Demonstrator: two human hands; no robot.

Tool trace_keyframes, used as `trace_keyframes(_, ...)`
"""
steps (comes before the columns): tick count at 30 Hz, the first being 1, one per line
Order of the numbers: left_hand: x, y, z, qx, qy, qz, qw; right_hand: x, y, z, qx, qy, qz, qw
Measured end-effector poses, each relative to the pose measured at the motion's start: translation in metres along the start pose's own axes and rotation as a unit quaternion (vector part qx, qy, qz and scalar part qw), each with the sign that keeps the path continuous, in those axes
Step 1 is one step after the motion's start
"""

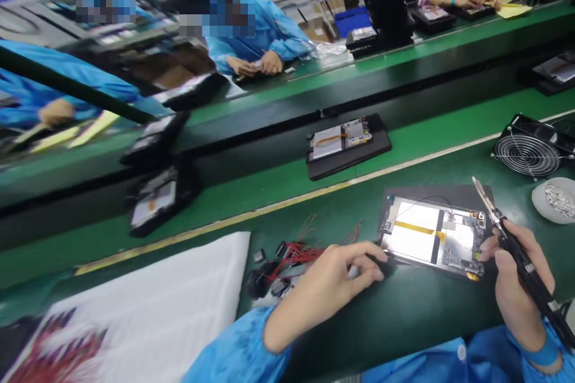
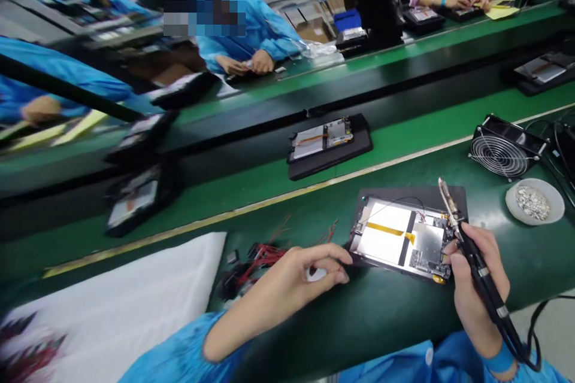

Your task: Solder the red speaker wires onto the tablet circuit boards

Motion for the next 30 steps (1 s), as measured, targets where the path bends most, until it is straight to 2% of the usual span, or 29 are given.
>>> trace_keyframes(2, 0.002, 0.002, 0.014, 0.021, -0.038, -0.012, 0.999, 0.005, -0.005, -0.008, -0.005, -0.001, -0.008, 1.000)
trace_keyframes(4, 0.004, 0.006, 0.027, 0.060, -0.055, 0.006, 0.997, 0.014, -0.012, -0.015, -0.015, 0.010, -0.027, 0.999)
trace_keyframes(7, 0.011, 0.014, 0.044, 0.156, -0.044, 0.097, 0.982, 0.029, -0.017, -0.013, -0.031, 0.011, -0.051, 0.998)
trace_keyframes(10, 0.025, 0.023, 0.059, 0.257, 0.025, 0.207, 0.944, 0.034, -0.007, 0.000, -0.048, -0.017, -0.041, 0.998)
trace_keyframes(12, 0.035, 0.029, 0.069, 0.289, 0.072, 0.259, 0.919, 0.031, 0.005, 0.005, -0.054, -0.036, -0.036, 0.997)
trace_keyframes(15, 0.044, 0.037, 0.080, 0.301, 0.098, 0.318, 0.894, 0.021, 0.017, 0.001, -0.051, -0.054, -0.055, 0.996)
trace_keyframes(19, 0.049, 0.043, 0.089, 0.321, 0.076, 0.322, 0.887, 0.013, 0.013, -0.016, -0.028, -0.073, -0.105, 0.991)
trace_keyframes(22, 0.051, 0.044, 0.089, 0.329, 0.066, 0.310, 0.890, 0.018, 0.004, -0.024, -0.009, -0.081, -0.128, 0.988)
trace_keyframes(30, 0.051, 0.037, 0.085, 0.339, 0.050, 0.307, 0.888, 0.033, -0.003, -0.019, 0.047, -0.107, -0.101, 0.988)
Point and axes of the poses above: each hand's wrist, its own y-axis towards the middle knuckle, its own x-axis out of the palm, z = x × y, the point moved 5 cm from there along y, towards the middle knuckle, and after that the axes turned 7 degrees about y, right-handed, at the moved point
